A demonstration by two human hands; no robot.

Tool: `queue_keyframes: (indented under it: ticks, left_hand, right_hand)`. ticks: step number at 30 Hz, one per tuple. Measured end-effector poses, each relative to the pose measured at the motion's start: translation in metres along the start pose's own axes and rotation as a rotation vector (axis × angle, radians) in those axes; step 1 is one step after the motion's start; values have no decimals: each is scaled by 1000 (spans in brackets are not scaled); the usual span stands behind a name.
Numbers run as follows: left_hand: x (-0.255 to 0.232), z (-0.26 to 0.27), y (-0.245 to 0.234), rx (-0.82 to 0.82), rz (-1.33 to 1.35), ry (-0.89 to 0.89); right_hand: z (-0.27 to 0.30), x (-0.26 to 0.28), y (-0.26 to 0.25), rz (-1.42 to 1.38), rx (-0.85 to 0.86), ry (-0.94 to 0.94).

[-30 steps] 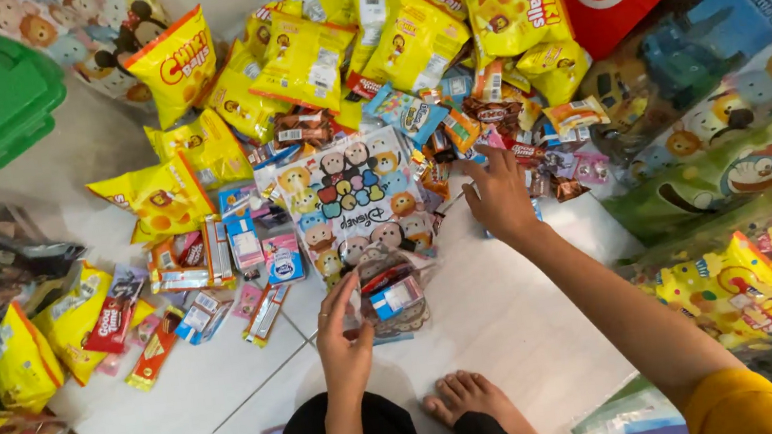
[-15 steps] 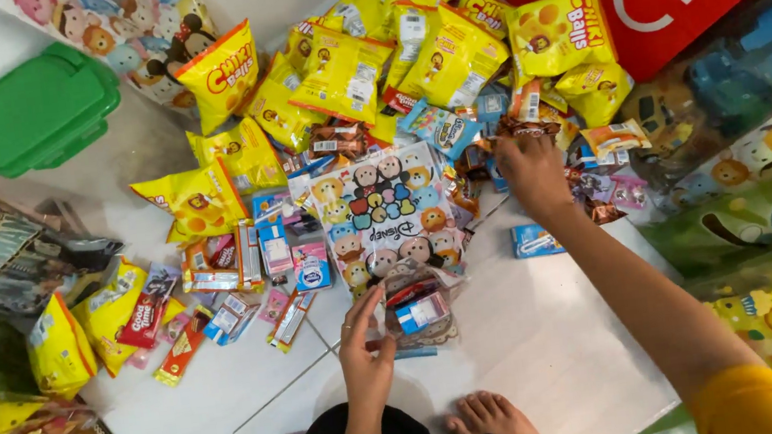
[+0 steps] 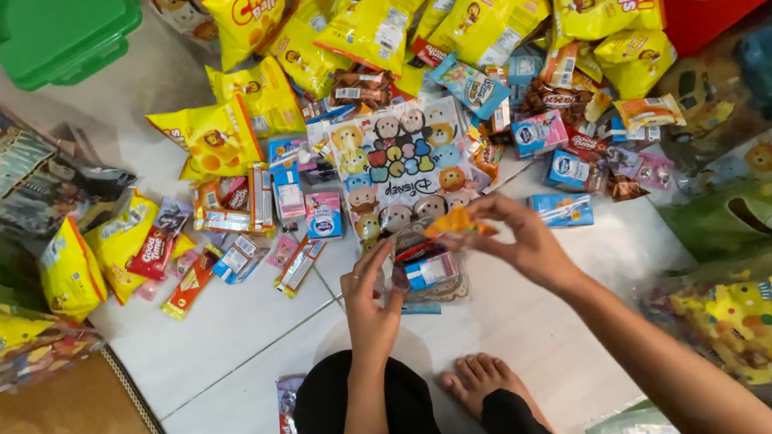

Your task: Packing various snack packets and stickers into clear plastic gift bags

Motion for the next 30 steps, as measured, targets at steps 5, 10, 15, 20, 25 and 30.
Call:
queue_keyframes:
  ticks: [5, 10, 15, 20, 25, 30]
  left_hand:
    - [2, 0, 0, -36, -38, 24]
    - [7, 1, 1, -40, -9, -11]
    - [6, -4, 6, 9, 26, -34]
    - [-1, -2, 4, 33, 30, -46]
    - [9, -3, 7, 43, 8, -25]
    - [15, -3, 8, 59, -37, -44]
  right_hand:
    - [-10, 7, 59, 608, 116, -167]
    - [-18, -23, 69, 1077, 48, -316]
    - [-15, -12, 88, 1225, -9, -526]
    - [-9, -13, 95, 1262, -81, -606]
    - [-1, 0, 89, 1227, -109, -574]
    - [9, 31, 58, 1000, -120, -556]
Point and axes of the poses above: each hand's wrist, its own z-axis away from the middle knuckle, its own y-axis out of the palm, x = y × z, the point moved 7 cm from there along -z, towards the middle knuckle, and after that the axes turned 3 degrees about -z, right-handed, at the moved point
